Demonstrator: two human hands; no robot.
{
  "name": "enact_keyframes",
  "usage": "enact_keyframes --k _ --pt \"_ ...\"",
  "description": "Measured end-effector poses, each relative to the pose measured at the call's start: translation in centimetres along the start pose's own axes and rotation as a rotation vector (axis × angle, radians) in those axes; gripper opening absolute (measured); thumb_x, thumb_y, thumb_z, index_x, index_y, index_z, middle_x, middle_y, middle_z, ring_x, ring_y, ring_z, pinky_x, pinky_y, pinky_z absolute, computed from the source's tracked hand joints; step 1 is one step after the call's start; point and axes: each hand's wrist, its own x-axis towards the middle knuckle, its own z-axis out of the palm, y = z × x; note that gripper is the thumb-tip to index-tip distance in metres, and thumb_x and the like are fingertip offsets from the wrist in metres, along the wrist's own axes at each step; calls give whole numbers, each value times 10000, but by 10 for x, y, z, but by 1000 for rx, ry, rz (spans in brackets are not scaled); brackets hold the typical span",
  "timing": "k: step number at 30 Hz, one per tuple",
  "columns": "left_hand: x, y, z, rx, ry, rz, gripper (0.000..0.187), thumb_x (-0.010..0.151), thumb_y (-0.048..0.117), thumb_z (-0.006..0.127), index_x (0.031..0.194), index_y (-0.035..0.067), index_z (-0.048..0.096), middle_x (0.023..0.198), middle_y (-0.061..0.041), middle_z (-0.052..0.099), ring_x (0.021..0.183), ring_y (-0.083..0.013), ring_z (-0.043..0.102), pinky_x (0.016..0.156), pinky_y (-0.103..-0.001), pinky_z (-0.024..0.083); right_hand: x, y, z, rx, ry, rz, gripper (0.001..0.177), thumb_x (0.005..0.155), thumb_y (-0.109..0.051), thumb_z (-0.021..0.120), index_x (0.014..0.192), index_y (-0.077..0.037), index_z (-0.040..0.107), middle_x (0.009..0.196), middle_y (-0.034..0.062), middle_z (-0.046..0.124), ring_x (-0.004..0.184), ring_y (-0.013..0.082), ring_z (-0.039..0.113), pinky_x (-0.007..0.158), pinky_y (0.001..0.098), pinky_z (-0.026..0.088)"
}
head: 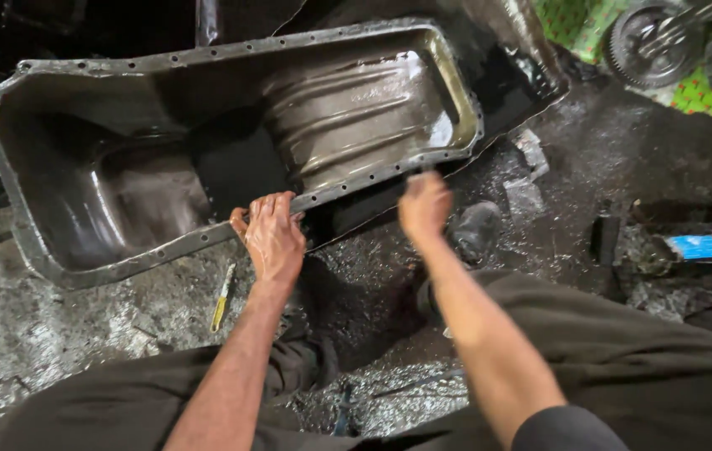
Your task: Cleaning and inspecting an engine oil pan and related components in an auto repair shop.
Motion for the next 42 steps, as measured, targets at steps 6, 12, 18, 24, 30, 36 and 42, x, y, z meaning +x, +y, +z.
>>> enact_keyframes --k 6,12,18,24,30,36,42 --pt "-2 -3 7 -6 34 7 355 816 67 690 1170 99 685 1179 -60 704 1184 -255 610 1092 -545 319 -73 -78 31 68 -274 -302 239 1000 -184 606 1132 14 629 756 273 678 709 452 678 619 534 506" --pt "-4 -7 13 -27 42 2 361 804 70 685 1164 97 692 1186 -82 705 1177 -271 608 1068 -534 320 16 43 25 -98 51 -39 169 963 -201 628 877 -56 636 773 189 712 662 356 701 593 472 528" --pt "-2 -4 8 12 18 -13 364 821 49 669 1180 98 698 1182 -74 709 1181 -260 610 1090 -522 323 -63 -55 40 12 -143 -294 175 963 -182 619 859 -42 632 732 243 669 693 424 696 602 504 529" --pt "1 0 7 10 -13 -46 345 822 48 669 1158 115 704 1172 -62 714 1174 -246 616 1083 -528 314 18 16 26 -165 13 -27 146 953 -138 579 852 -41 619 698 202 679 643 361 716 561 482 550" --pt "-3 -3 10 -3 -24 -65 379 795 83 702 1173 108 691 1174 -86 698 1181 -260 603 1068 -541 301 -39 -53 25 36 -84 -302 139 924 -133 593 853 -18 627 657 196 658 608 369 693 558 509 520" --pt "-2 -5 11 -26 26 -17 353 819 116 713 1171 93 687 1173 -87 700 1167 -272 598 1062 -540 303 -27 -58 21 -133 -285 -227 274 1081 -148 519 850 -45 623 608 136 653 575 297 677 516 451 513" --pt "-3 -4 6 2 28 -7 347 825 86 675 1168 124 709 1169 -54 717 1167 -251 614 1059 -537 307 22 24 13 -111 1 -184 67 836 -90 631 810 -34 654 733 195 709 659 348 724 582 446 557"
